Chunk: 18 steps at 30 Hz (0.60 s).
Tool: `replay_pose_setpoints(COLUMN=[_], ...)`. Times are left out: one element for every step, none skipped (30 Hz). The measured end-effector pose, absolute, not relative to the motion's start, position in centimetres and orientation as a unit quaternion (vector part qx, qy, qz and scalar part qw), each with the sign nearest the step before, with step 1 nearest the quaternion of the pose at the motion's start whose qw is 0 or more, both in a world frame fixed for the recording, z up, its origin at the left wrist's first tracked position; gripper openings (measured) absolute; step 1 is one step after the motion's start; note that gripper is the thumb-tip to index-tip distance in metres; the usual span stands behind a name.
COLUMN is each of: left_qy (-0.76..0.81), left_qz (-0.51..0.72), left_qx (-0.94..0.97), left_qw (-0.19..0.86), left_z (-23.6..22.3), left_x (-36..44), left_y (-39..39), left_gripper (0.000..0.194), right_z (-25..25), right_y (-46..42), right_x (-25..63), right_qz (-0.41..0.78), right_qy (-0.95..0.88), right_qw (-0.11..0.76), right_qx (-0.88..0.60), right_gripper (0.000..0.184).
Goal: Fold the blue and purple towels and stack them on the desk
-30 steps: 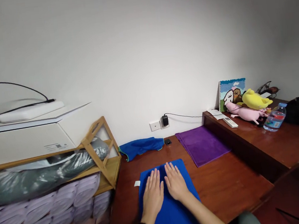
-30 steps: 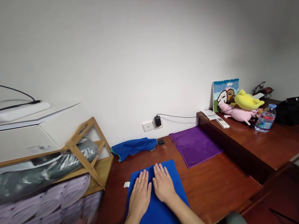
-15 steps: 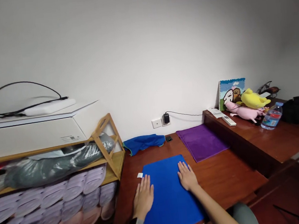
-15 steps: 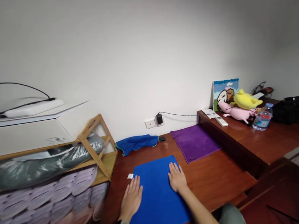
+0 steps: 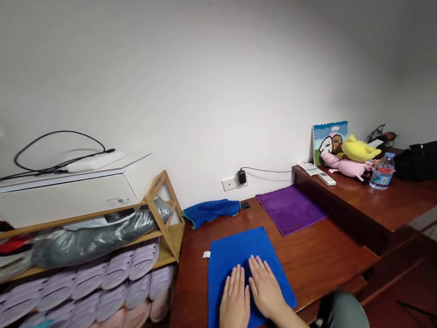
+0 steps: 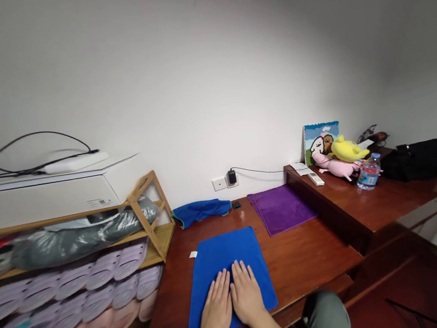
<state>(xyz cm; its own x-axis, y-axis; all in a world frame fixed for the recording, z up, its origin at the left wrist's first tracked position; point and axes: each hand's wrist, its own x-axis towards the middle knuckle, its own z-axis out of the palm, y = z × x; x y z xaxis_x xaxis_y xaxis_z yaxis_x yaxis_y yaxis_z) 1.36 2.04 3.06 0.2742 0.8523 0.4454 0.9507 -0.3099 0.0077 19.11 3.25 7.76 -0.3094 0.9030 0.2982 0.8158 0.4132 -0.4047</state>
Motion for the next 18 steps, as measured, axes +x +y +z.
replay_pose_setpoints(left_qy=[-0.571, -0.574, -0.577, -0.581, -0.584, -0.585, -0.583, -0.583, -0.587, -0.597, -0.614, -0.636, -0.657, -0.671, -0.678, -0.681, -0.680, -0.677], left_qz=[-0.169, -0.149, -0.130, -0.116, -0.106, -0.102, -0.102, -0.105, -0.110, -0.117, -0.126, -0.137, -0.147, -0.157, -0.164, -0.168, -0.170, -0.171], left_qx=[-0.794, -0.798, -0.800, -0.801, -0.800, -0.801, -0.802, -0.802, -0.798, -0.789, -0.774, -0.754, -0.732, -0.716, -0.706, -0.703, -0.703, -0.705], left_qw=[0.121, 0.109, 0.098, 0.089, 0.083, 0.080, 0.079, 0.078, 0.078, 0.082, 0.089, 0.098, 0.108, 0.115, 0.119, 0.121, 0.121, 0.123], left_z=[2.3, 1.6, 1.1, 0.7, 0.6, 0.5, 0.5, 0.5, 0.4, 0.2, 0.0, -0.4, -0.8, -1.2, -1.6, -1.8, -2.0, -2.0], left_x=[2.0, 2.5, 2.9, 3.2, 3.4, 3.5, 3.3, 2.9, 2.1, 1.1, -0.2, -1.7, -3.2, -4.6, -5.8, -6.6, -7.2, -7.5], left_y=[1.4, 1.0, 0.9, 0.8, 0.9, 1.0, 1.0, 1.0, 0.9, 0.7, 0.3, -0.1, -0.5, -1.0, -1.5, -1.9, -2.3, -2.6], left_gripper=[0.060, 0.060, 0.060, 0.060, 0.061, 0.061, 0.062, 0.061, 0.060, 0.059, 0.058, 0.059, 0.059, 0.060, 0.061, 0.062, 0.062, 0.063], right_z=[7.3, 6.9, 6.7, 6.6, 6.6, 6.7, 6.7, 6.7, 6.6, 6.4, 6.3, 6.0, 5.8, 5.7, 5.5, 5.4, 5.3, 5.2], right_y=[2.2, 1.5, 0.9, 0.6, 0.5, 0.5, 0.6, 0.8, 1.0, 1.2, 1.5, 1.7, 1.9, 2.1, 2.2, 2.3, 2.2, 2.2], right_x=[18.9, 18.7, 18.6, 18.5, 18.5, 18.5, 18.6, 18.9, 19.5, 20.2, 21.1, 22.1, 23.3, 24.4, 25.3, 26.1, 26.6, 27.0], right_qz=[0.104, 0.119, 0.132, 0.140, 0.144, 0.143, 0.140, 0.136, 0.134, 0.134, 0.135, 0.136, 0.136, 0.135, 0.134, 0.133, 0.131, 0.129], right_qy=[-0.811, -0.816, -0.821, -0.823, -0.826, -0.827, -0.829, -0.830, -0.829, -0.826, -0.817, -0.803, -0.787, -0.771, -0.758, -0.751, -0.749, -0.749], right_qw=[0.232, 0.215, 0.199, 0.188, 0.180, 0.177, 0.177, 0.179, 0.180, 0.178, 0.172, 0.164, 0.154, 0.144, 0.136, 0.130, 0.126, 0.124], right_qx=[-0.527, -0.522, -0.519, -0.517, -0.515, -0.514, -0.513, -0.511, -0.511, -0.518, -0.533, -0.557, -0.582, -0.606, -0.623, -0.633, -0.637, -0.638], right_gripper=[0.057, 0.057, 0.056, 0.056, 0.056, 0.056, 0.055, 0.055, 0.056, 0.056, 0.057, 0.059, 0.060, 0.062, 0.063, 0.064, 0.065, 0.065])
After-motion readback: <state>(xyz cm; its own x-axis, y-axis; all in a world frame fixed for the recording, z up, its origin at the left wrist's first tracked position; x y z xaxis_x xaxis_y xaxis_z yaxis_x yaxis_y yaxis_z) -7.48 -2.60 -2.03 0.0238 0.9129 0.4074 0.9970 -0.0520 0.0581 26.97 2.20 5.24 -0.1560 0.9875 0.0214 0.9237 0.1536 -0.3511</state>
